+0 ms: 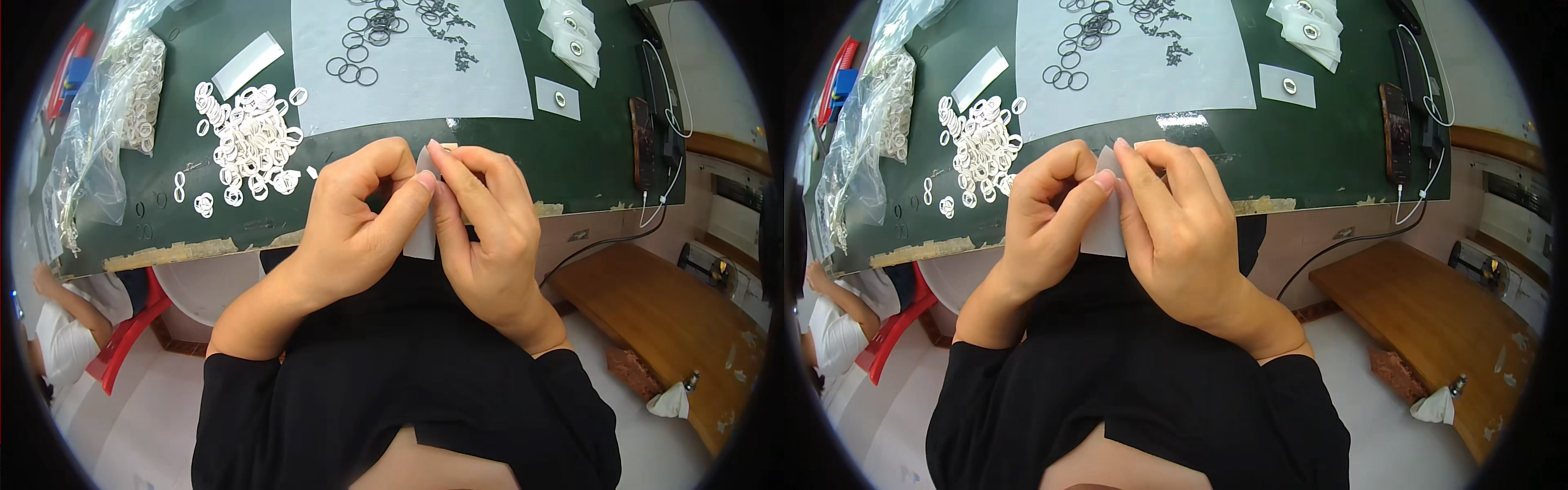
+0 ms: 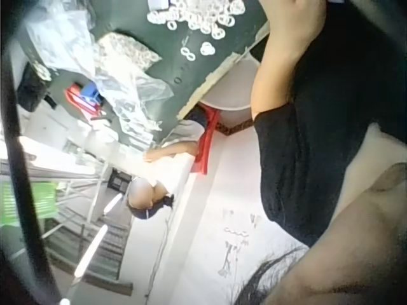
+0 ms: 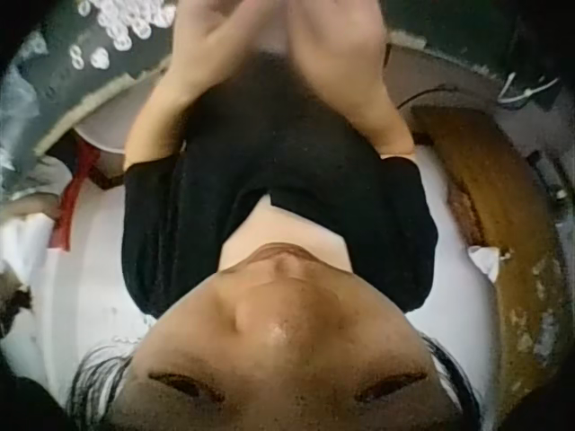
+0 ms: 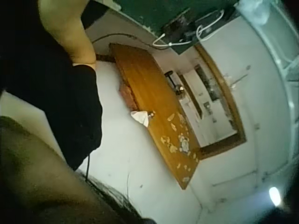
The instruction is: The person assembles small badges by hand by placing a white plastic ring, a metal emblem, and a black rubber ring onto a wooden block. They cover the assembly with a clear plastic film, press the components together, and then trim the excess film using shears.
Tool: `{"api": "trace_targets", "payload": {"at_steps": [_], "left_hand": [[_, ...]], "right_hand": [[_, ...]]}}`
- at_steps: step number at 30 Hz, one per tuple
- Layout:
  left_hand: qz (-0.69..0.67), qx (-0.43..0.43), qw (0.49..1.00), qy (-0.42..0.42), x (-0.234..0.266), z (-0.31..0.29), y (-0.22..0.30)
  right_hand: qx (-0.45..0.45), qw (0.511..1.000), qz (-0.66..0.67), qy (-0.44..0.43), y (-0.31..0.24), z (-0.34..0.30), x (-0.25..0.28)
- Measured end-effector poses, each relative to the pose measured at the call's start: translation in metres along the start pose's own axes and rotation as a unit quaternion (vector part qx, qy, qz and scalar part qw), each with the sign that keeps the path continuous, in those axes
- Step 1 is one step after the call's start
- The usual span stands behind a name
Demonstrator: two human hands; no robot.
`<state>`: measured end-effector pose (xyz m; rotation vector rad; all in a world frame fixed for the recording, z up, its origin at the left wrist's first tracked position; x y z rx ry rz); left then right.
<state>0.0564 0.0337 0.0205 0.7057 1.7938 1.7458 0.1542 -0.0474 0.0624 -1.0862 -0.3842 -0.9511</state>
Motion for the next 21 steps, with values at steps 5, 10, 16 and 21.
{"api": "trace_targets", "payload": {"at_steps": [5, 10, 16, 21], "left_hand": [[-0.011, -0.027, 1.0, 0.003, -0.006, -0.005, -0.002], [-0.005, -0.037, 0.999, 0.001, -0.003, -0.005, -0.003], [-0.24, 0.039, 0.969, -0.048, -0.006, -0.001, -0.005], [-0.214, -0.021, 0.977, 0.0, 0.0, 0.001, -0.016]], "right_hand": [[-0.001, 1.0, 0.003, 0.006, -0.001, -0.007, -0.001], [-0.001, 1.0, 0.008, 0.012, 0.001, -0.008, 0.002], [-0.173, 0.946, 0.274, 0.023, 0.037, -0.009, 0.006], [-0.192, 0.93, 0.315, 0.003, 0.036, -0.01, -0.001]]}}
Point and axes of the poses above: each hand's wrist, its own z-axis towards the middle knuckle, its own x-axis out of the back of the hand, y = z × x, the point moved 8 cm from there along z, towards the middle knuckle, and after that the axes turned 1 degree about x, right-handed, at the moved point
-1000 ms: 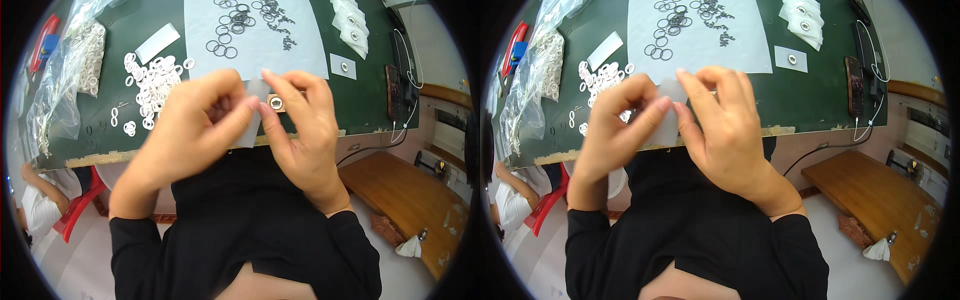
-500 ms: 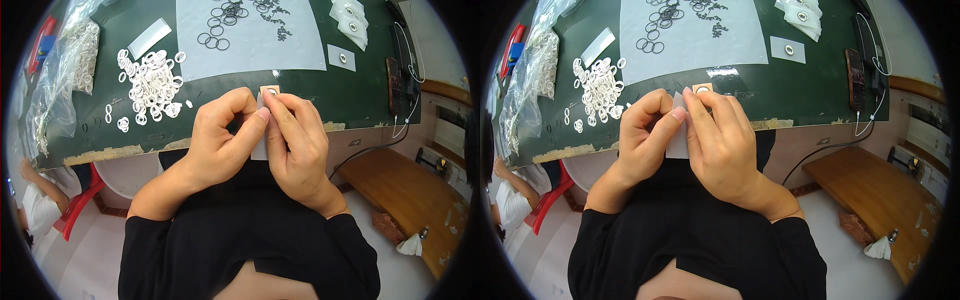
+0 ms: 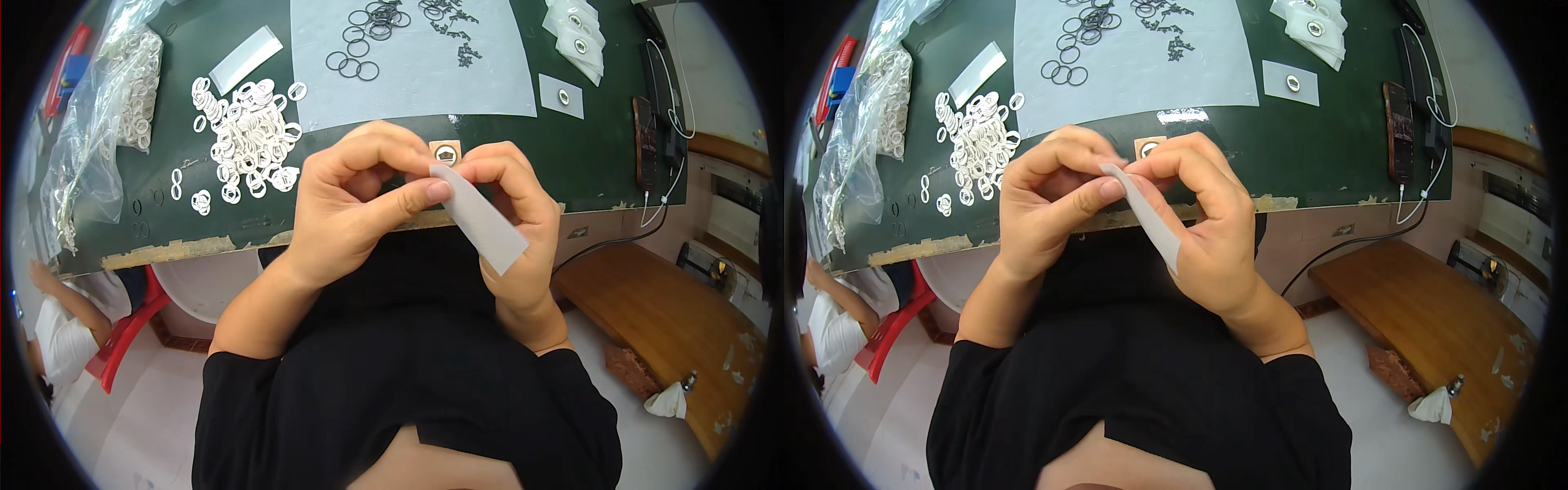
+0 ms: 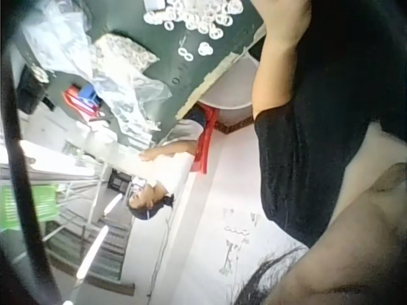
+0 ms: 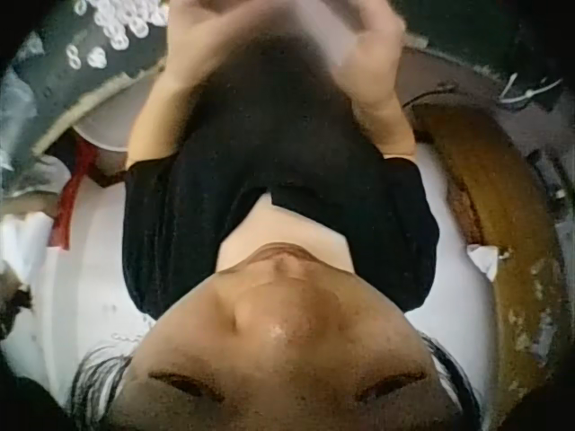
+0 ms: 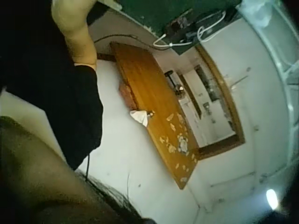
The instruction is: The person assembles small badges by hand by placing a white plastic ring, a metal emblem, and a black rubber ring onto a wooden block. They cover the assembly with a clear plastic film, press the components together, and then trim the excess film using shears.
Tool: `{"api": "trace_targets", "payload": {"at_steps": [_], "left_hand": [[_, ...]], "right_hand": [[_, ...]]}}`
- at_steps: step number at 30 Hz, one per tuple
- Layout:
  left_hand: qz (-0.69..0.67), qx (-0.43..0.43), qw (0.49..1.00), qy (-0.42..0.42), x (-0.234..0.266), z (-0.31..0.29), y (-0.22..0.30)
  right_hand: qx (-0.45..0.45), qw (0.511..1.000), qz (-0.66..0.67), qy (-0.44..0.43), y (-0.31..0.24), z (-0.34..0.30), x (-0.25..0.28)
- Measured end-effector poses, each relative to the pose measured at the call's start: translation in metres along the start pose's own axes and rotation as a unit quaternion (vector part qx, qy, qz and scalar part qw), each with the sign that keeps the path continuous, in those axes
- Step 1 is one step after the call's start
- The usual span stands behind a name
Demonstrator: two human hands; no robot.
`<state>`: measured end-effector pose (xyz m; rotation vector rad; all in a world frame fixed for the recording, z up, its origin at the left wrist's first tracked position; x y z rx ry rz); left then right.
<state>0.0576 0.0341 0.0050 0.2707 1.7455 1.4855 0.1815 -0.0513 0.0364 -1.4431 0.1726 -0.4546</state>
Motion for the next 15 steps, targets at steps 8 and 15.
{"api": "trace_targets", "payload": {"at_steps": [8, 15], "left_hand": [[0.13, -0.008, 0.991, 0.04, 0.035, -0.002, 0.016], [0.214, -0.195, 0.946, -0.143, -0.008, 0.012, 0.032]], "right_hand": [[-0.149, 0.92, 0.363, -0.022, -0.003, -0.006, 0.014], [-0.136, 0.938, 0.315, -0.039, -0.008, -0.008, 0.011]]}}
Point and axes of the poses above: each hand's wrist, its own z-axis towards the middle knuckle, its own x-axis out of the back of the hand, y = z × x, the point moved 8 cm from there along z, towards the middle knuckle, and after that the axes turned 1 degree about x, right-handed, at the moved point
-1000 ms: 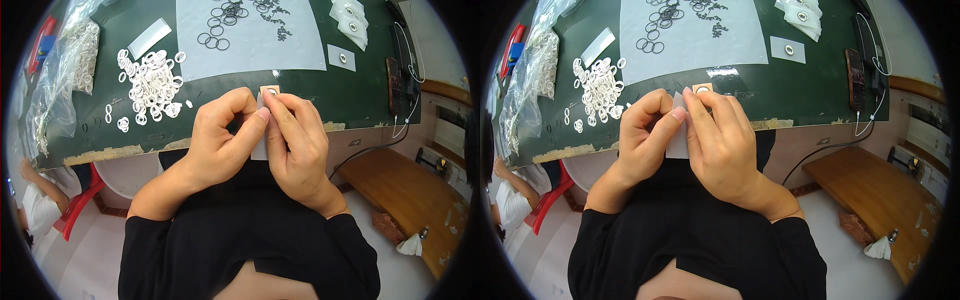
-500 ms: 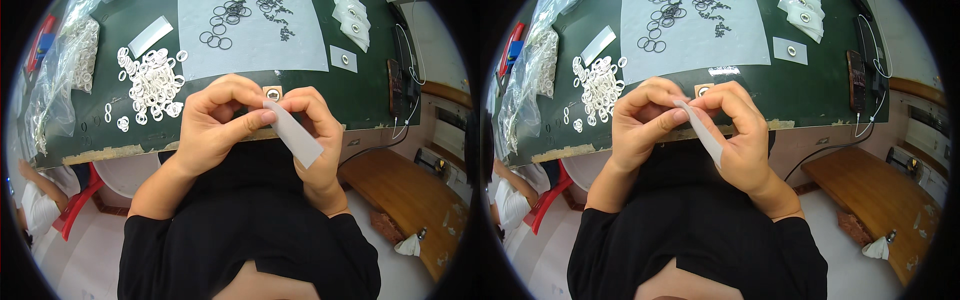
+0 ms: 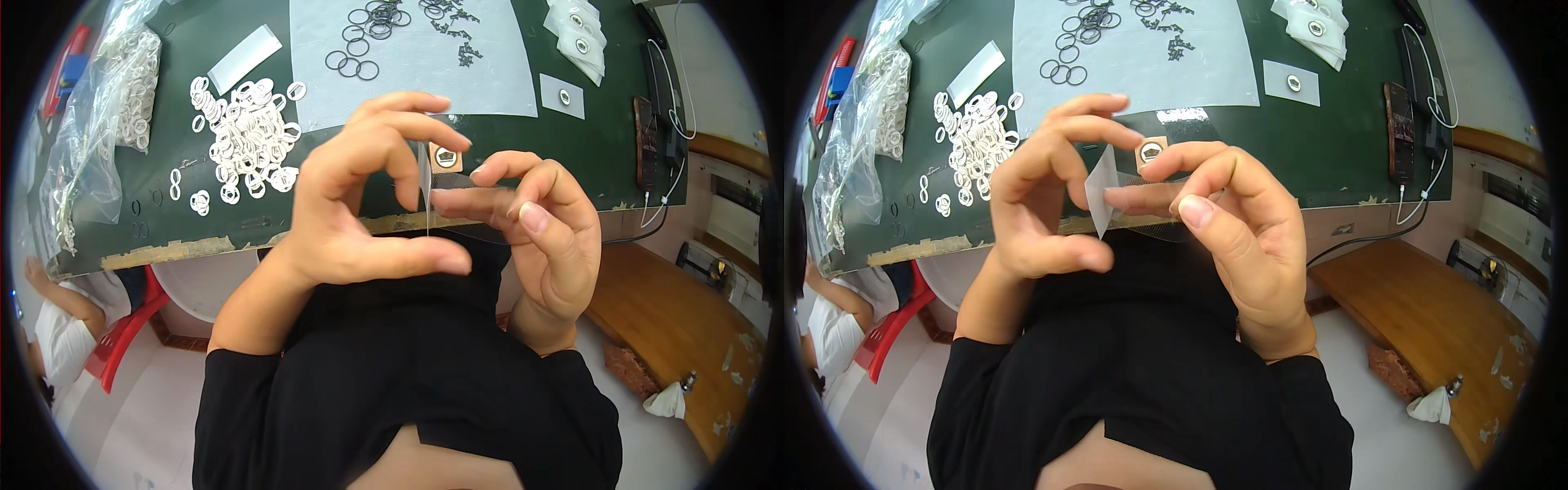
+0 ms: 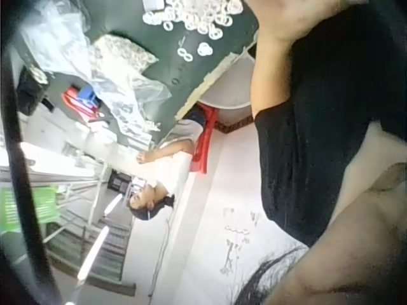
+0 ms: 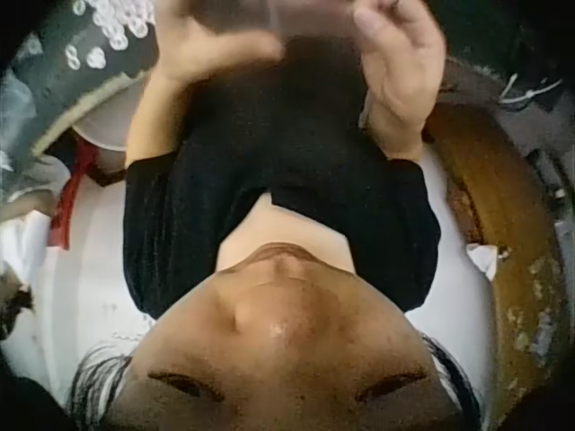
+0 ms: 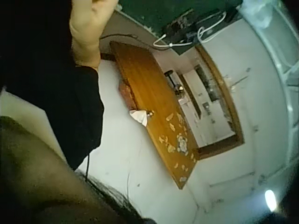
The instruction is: The person assembles small badges by hand by placing a white plastic ring, a metal emblem, and a black rubber ring onto a wooden block. They cover the assembly with a clear plastic film, press the components together, and then trim the excess film using shears.
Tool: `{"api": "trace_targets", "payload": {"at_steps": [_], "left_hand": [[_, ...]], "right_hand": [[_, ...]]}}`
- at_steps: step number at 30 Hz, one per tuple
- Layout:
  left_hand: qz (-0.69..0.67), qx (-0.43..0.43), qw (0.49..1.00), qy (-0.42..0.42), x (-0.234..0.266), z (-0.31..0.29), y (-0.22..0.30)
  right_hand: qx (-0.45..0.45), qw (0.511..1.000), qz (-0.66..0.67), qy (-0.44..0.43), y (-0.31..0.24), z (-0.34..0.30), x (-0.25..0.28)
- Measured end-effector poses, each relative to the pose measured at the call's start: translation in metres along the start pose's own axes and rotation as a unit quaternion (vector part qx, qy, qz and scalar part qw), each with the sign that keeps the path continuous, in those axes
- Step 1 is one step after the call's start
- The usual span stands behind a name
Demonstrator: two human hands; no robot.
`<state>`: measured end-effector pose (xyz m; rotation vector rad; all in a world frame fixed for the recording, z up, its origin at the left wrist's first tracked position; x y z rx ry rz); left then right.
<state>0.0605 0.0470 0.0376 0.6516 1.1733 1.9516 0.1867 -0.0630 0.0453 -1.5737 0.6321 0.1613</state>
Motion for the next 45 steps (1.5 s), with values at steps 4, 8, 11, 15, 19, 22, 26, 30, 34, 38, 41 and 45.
{"api": "trace_targets", "payload": {"at_steps": [4, 8, 11, 15, 19, 22, 26, 30, 34, 38, 41, 45], "left_hand": [[-0.003, 0.003, 1.0, 0.017, -0.01, -0.001, -0.008], [0.026, 0.115, 0.991, 0.055, -0.011, -0.007, -0.013], [0.188, 0.106, 0.975, 0.042, -0.007, -0.001, -0.014], [0.329, 0.117, 0.936, 0.044, -0.011, 0.001, -0.021], [0.348, 0.125, 0.928, 0.053, -0.008, 0.001, -0.023], [0.349, 0.133, 0.927, 0.045, -0.007, 0.0, -0.025], [0.345, 0.137, 0.927, 0.047, -0.007, 0.001, -0.025], [0.357, 0.133, 0.923, 0.043, -0.007, 0.001, -0.025], [0.366, 0.125, 0.921, 0.047, -0.01, 0.001, -0.025], [0.375, 0.123, 0.918, 0.04, -0.01, 0.001, -0.027], [0.373, 0.115, 0.92, 0.04, -0.012, 0.002, -0.026], [0.373, 0.115, 0.92, 0.043, -0.011, 0.001, -0.026]], "right_hand": [[0.01, 0.999, -0.033, 0.008, 0.001, -0.002, 0.004], [0.014, 0.995, -0.073, 0.066, 0.005, 0.002, 0.017], [-0.033, 0.969, -0.203, 0.14, 0.018, 0.014, 0.038], [-0.054, 0.926, -0.329, 0.175, 0.028, 0.024, 0.05], [-0.071, 0.921, -0.342, 0.174, 0.03, 0.028, 0.051], [-0.077, 0.919, -0.343, 0.177, 0.031, 0.028, 0.052], [-0.077, 0.919, -0.343, 0.177, 0.032, 0.027, 0.051], [-0.069, 0.915, -0.356, 0.178, 0.031, 0.029, 0.05], [-0.048, 0.9, -0.396, 0.174, 0.028, 0.029, 0.048], [-0.07, 0.901, -0.385, 0.185, 0.034, 0.031, 0.052], [-0.029, 0.861, -0.48, 0.169, 0.028, 0.034, 0.048], [-0.041, 0.858, -0.484, 0.165, 0.028, 0.037, 0.049]]}}
Point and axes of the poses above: each hand's wrist, its own z-axis towards the middle knuckle, its own x-axis out of the back of the hand, y = z × x, the point moved 8 cm from there along z, towards the middle knuckle, and after that the axes turned 1 degree about x, right-handed, at the moved point
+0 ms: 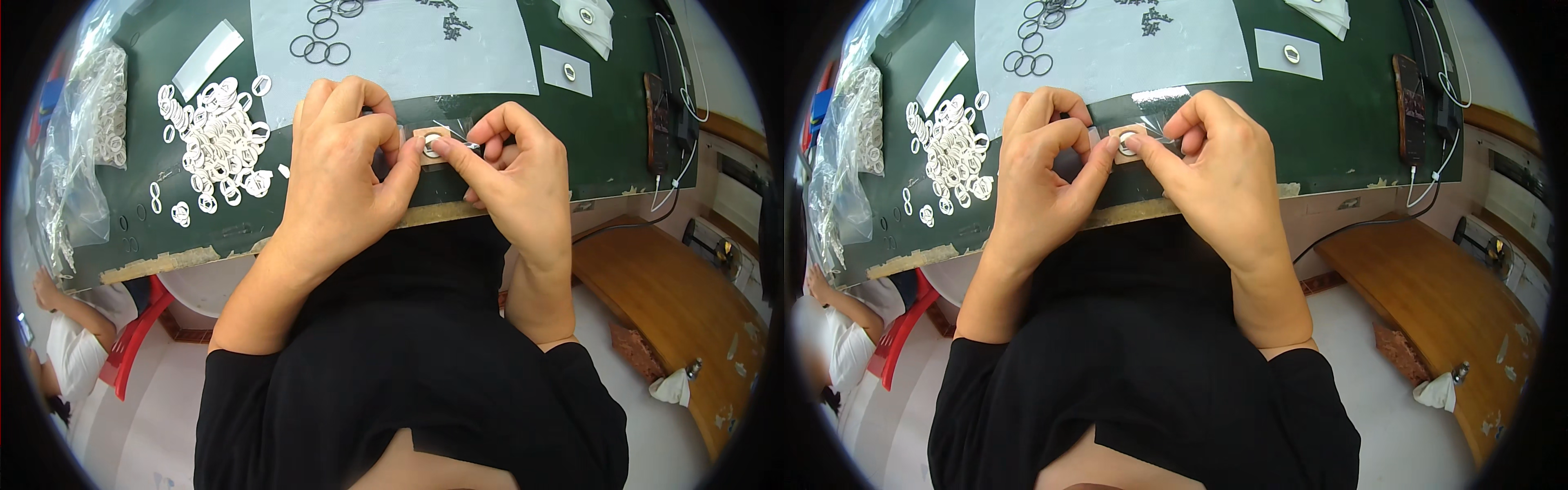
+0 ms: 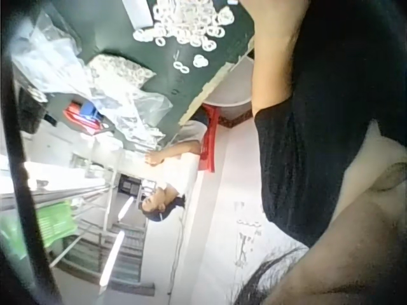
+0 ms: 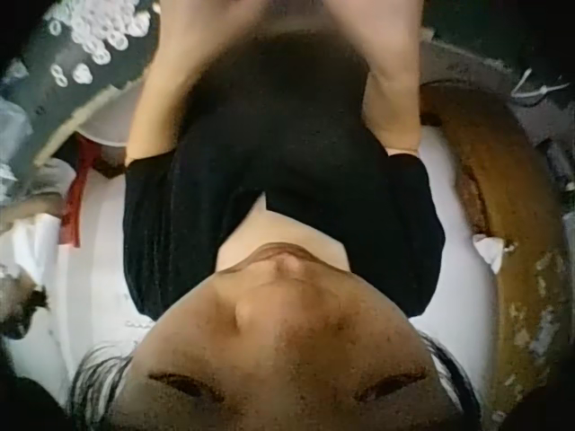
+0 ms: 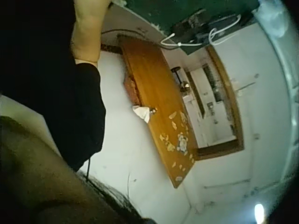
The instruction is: The person assembles small badges by hand by placing a white plastic ring, a metal emblem, and a black rubber ring onto a wooden block. They cover the assembly with a clear plastic film, press the components together, and then trim the excess film using shears.
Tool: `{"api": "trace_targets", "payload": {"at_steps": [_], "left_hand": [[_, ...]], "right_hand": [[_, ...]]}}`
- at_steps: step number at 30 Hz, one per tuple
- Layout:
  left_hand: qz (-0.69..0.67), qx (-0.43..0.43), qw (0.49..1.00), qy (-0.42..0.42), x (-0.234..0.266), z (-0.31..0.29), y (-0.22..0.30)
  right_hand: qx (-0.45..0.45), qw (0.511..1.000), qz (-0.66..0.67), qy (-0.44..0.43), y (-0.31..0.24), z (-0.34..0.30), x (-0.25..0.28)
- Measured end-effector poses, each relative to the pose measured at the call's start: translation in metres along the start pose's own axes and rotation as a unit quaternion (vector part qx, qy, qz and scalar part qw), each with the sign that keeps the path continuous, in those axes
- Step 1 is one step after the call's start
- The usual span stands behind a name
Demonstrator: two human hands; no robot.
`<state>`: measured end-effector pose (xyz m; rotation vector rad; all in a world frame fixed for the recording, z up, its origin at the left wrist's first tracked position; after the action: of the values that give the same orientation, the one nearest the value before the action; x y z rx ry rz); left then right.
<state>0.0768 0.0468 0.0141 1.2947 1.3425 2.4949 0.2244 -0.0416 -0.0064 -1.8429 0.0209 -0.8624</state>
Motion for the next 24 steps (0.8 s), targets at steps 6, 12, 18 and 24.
{"api": "trace_targets", "payload": {"at_steps": [6, 12, 18, 24], "left_hand": [[0.009, -0.004, 1.0, 0.004, 0.0, 0.0, 0.001], [0.013, -0.01, 1.0, 0.008, 0.0, 0.0, 0.0], [0.019, -0.01, 1.0, 0.018, 0.001, -0.002, 0.001], [0.04, -0.017, 0.999, 0.021, 0.017, -0.007, 0.024]], "right_hand": [[-0.009, 1.0, -0.017, -0.012, -0.001, 0.004, -0.002], [0.02, 1.0, -0.007, -0.003, 0.002, 0.001, 0.0], [-0.004, 0.998, 0.058, -0.034, 0.0, 0.0, 0.0], [-0.054, 0.969, 0.22, -0.094, 0.008, -0.005, 0.008]]}}
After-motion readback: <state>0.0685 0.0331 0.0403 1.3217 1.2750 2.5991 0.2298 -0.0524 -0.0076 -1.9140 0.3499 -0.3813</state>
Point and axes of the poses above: each hand's wrist, its own z-axis towards the middle knuckle, its own x-axis out of the back of the hand, y = z × x, the point moved 8 cm from there along z, towards the middle knuckle, and after that the axes turned 1 degree about x, right-handed, at the moved point
